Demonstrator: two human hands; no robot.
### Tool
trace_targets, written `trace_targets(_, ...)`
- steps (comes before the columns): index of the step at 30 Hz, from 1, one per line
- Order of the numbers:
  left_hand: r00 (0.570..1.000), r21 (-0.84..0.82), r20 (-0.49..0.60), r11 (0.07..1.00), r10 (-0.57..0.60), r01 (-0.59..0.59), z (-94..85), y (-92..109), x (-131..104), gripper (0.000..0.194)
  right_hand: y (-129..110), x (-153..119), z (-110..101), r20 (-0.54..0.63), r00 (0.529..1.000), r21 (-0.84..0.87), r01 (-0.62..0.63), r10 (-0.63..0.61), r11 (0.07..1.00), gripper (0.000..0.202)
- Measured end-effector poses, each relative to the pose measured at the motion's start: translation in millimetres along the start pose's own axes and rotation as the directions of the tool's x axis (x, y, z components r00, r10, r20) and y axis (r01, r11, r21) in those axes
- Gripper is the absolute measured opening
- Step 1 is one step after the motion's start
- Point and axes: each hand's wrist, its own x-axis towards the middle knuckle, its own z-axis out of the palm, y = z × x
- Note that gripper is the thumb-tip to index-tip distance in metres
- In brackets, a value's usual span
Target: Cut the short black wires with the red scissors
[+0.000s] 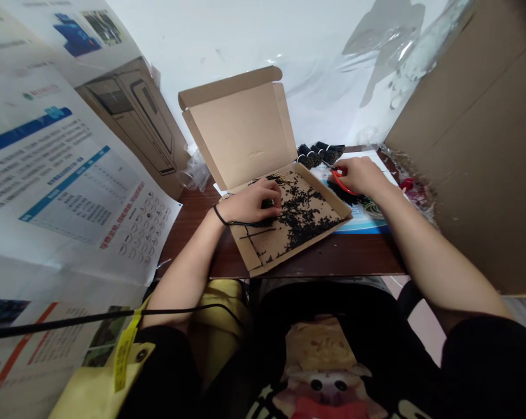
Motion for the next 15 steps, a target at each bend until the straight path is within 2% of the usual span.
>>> trace_targets(3, 0.985, -0.156, -0.133, 0.984, -0.107, 0.085, -0.2, -0.2, 2.2, 0.018, -9.1, -2.3, -1.7, -0.05, 0.997, 0.085, 0.059, -0.055, 0.995, 0.031)
trace_targets(5, 0.953, -0.261, -0.216, 0.953, -0.211, 0.152, 4.3, -2.1, 5.4, 0.02, -24.3, -7.0, -3.6, -0.152, 0.982, 0.22, 0.147, -0.115, 0.964, 0.03)
trace_targets(7, 0.921, -0.326, -0.283, 0.93, -0.268, 0.171, 9.5, -3.8, 8.5, 0.021, -44.5, -14.0, -4.6, -0.253, 0.957, 0.36, 0.228, -0.141, 0.905, 0.032)
trace_targets(11, 0.898, -0.319, -0.343, 0.933, -0.276, 0.165, 13.9, -3.7, 11.4, 0.022, -79.0, -27.3, -0.2, -0.287, 0.943, 0.488, 0.294, -0.167, 0.822, 0.03)
trace_targets(15, 0.888, -0.299, -0.368, 0.94, -0.275, 0.167, 13.5, -1.3, 11.1, 0.026, -88.6, -31.6, 10.2, -0.269, 0.952, 0.553, 0.276, -0.145, 0.786, 0.031)
